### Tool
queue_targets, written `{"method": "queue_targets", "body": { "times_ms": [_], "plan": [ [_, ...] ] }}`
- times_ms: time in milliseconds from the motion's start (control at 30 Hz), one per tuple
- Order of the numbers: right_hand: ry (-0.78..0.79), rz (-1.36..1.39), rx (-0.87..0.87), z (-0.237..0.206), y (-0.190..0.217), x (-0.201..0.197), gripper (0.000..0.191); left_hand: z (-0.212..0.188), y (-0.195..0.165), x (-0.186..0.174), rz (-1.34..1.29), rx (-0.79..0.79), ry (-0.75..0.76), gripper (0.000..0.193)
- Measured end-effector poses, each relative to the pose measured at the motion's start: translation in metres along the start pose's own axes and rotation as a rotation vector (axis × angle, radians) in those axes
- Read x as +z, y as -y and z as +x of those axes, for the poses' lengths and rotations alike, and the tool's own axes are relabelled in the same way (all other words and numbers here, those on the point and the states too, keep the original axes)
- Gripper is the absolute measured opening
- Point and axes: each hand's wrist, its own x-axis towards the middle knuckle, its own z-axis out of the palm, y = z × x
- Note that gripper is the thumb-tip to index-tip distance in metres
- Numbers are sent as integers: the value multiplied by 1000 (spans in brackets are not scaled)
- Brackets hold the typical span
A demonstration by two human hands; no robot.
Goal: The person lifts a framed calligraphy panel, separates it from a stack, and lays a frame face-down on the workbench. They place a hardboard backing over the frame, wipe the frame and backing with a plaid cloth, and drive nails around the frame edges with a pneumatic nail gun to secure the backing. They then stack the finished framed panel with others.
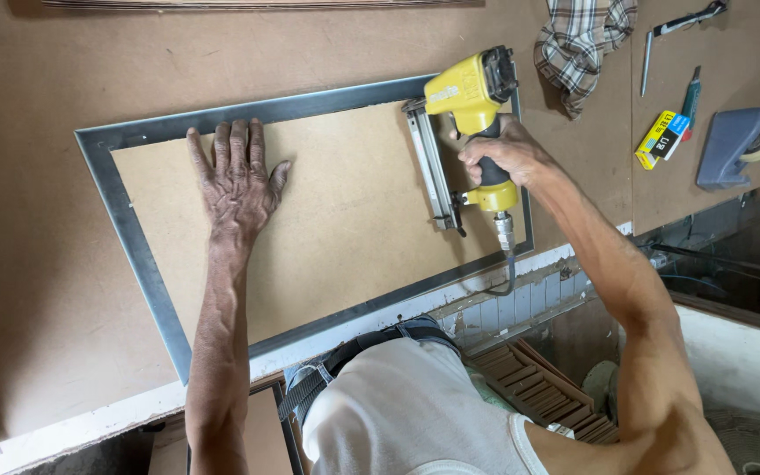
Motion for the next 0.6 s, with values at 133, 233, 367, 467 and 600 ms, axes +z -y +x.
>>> {"method": "queue_targets", "body": {
  "times_ms": [133,233,367,467,600],
  "plan": [
    [23,-61,-28,10,9,28,41,-1,1,-1,43,4,-41,74],
    [19,-46,-9,11,15,38,42,-1,1,-2,97,10,-59,73],
    [9,-64,1,11,19,44,41,-2,3,-2,113,8,-59,74],
    [2,-80,6,10,20,46,41,-3,4,-1,117,19,-73,74],
    [-22,-103,33,8,25,52,39,-3,4,1,84,16,-79,75]
  ]
}}
